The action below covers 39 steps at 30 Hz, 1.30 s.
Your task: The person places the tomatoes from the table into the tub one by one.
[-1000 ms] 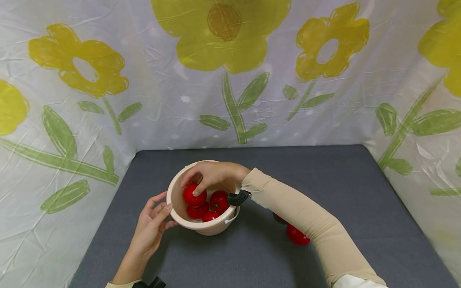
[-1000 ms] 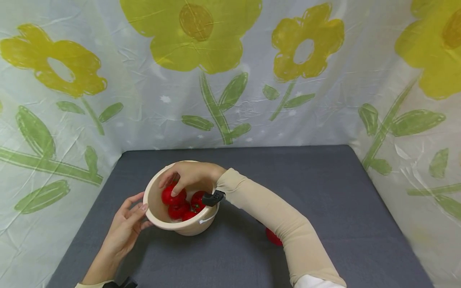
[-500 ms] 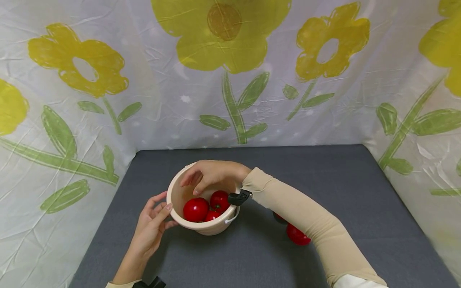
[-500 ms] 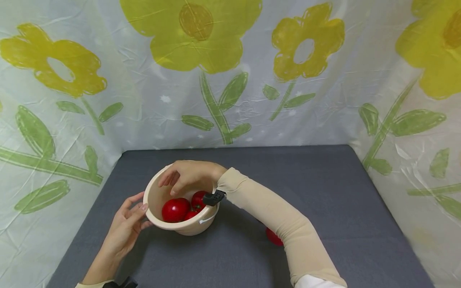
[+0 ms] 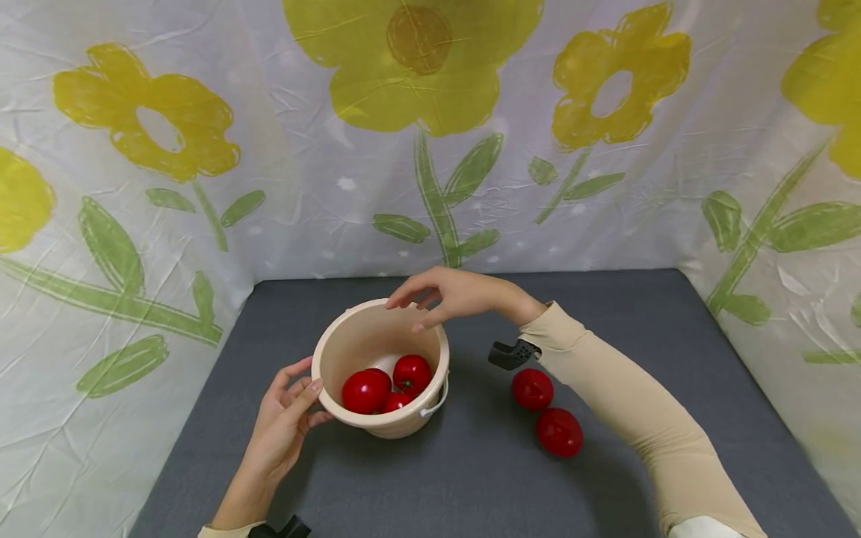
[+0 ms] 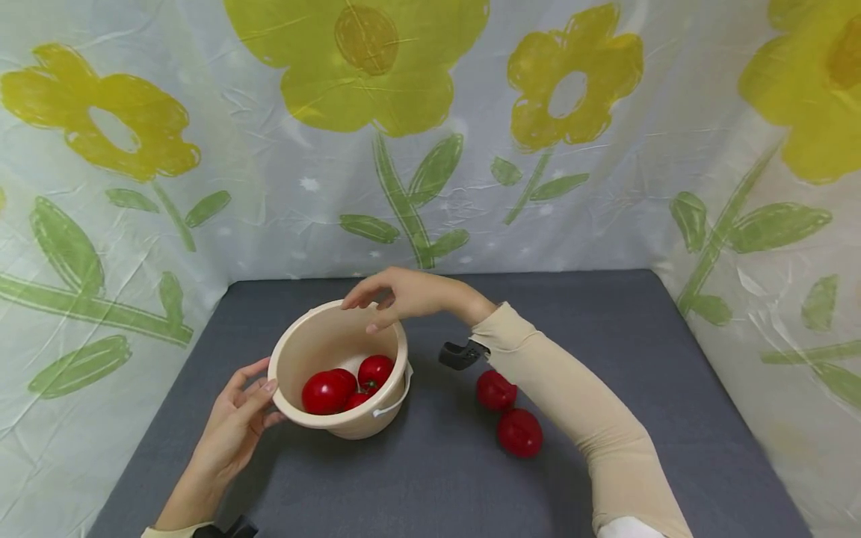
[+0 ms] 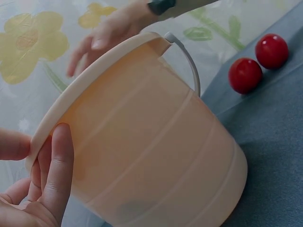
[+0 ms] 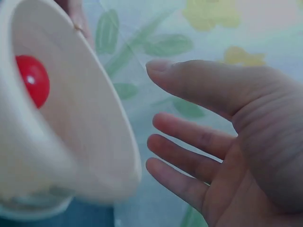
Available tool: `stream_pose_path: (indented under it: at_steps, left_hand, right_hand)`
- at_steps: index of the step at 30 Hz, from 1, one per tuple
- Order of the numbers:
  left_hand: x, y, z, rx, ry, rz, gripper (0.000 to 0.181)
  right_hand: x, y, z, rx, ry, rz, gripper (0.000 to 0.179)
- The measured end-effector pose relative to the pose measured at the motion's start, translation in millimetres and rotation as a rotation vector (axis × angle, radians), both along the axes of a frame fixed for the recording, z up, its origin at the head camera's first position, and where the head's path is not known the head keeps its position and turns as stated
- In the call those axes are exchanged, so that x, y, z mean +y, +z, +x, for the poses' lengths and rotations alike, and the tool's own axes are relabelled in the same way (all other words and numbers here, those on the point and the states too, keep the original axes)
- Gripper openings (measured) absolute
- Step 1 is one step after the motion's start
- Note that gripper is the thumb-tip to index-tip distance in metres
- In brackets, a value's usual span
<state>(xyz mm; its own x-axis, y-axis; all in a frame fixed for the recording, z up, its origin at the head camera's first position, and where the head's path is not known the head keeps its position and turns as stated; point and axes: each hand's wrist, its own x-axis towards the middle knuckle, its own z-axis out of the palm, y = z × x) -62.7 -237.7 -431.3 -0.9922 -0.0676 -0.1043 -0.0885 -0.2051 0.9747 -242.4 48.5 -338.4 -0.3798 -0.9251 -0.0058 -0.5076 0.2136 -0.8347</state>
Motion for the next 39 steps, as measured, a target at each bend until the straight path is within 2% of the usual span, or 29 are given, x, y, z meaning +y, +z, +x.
stream_pose_path:
  at_steps: [3, 7, 16, 19, 24, 31, 34, 39]
  left_hand:
    - [0.4, -0.1, 0.2, -0.004, 0.008, -0.005, 0.038]
    - [0.4, 0.1, 0.7, -0.008, 0.01, -0.009, 0.039]
    - [0.3, 0.8, 0.8, 0.004, -0.003, -0.002, 0.04]
    - [0.5, 0.9, 1.2, 0.0, -0.003, -0.006, 0.04]
    - [1.1, 1.5, 1.1, 0.001, 0.0, -0.012, 0.04]
    - [3.0, 1.1, -0.1, 0.007, 0.007, -0.003, 0.039]
    - [3.1, 1.0, -0.4, 0.01, 0.006, 0.002, 0.039]
    - [2.6, 0.9, -0.4, 0.016, 0.003, 0.003, 0.038]
  right_hand:
    - [30.0, -5.1, 5.7, 0.006, -0.058, 0.011, 0.053]
    - [68.3, -19.6, 15.4, -0.001, -0.128, 0.035, 0.057]
    - [134.5, -73.7, 43.6, 0.079, -0.246, 0.192, 0.056]
    - [150.6, -88.6, 54.2, 0.086, -0.273, 0.207, 0.056]
    - [167.9, -104.7, 73.5, 0.148, -0.327, 0.22, 0.058]
    - [175.3, -114.6, 98.9, 0.245, -0.436, 0.218, 0.062]
    - [175.3, -119.9, 106.4, 0.298, -0.496, 0.202, 0.062]
    - [173.2, -132.7, 112.6, 0.337, -0.579, 0.17, 0.063]
